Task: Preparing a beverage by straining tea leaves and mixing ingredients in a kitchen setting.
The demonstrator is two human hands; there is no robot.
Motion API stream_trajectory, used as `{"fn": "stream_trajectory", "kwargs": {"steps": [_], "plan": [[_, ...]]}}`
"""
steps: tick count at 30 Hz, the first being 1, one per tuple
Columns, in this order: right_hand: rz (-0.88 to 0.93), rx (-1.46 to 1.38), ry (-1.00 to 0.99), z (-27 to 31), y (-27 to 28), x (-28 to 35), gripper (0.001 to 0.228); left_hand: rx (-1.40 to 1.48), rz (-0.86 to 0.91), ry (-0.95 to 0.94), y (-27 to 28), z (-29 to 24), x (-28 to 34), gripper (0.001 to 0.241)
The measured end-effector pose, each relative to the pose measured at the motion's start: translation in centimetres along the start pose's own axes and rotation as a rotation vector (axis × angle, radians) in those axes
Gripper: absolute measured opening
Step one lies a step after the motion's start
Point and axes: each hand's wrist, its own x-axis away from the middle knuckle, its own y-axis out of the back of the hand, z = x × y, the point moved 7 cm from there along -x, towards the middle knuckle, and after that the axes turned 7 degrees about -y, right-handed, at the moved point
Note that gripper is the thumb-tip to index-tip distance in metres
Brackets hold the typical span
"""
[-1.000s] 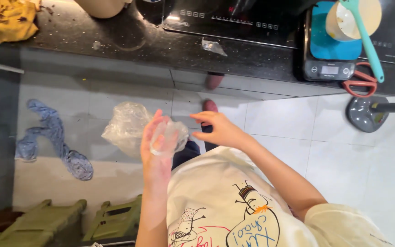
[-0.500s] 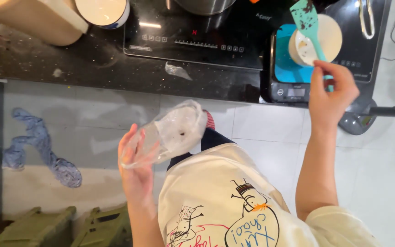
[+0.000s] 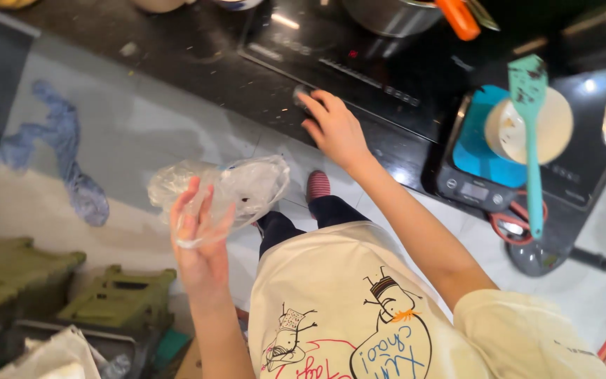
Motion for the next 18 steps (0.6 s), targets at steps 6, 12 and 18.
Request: {"fn": "stream_trajectory", "kwargs": {"steps": [6,12,18], "plan": [[0.173,-0.284,-0.089,0.5,-4.3,1.6,0.034,0.069,-0.025,-0.026,1.3,-2.7,0.8,0.052],[0.619,-0.454,0.262,11.3,-12.7,8.2,0.032,0.279,0.019,-0.010,2.6,-5.2,0.5,0.049],[0.852,-0.149,0.219,15.6,-19.1,9.1,0.024,0.343,0.081,0.074,5.1,-7.4,0.1,0.045]]}}
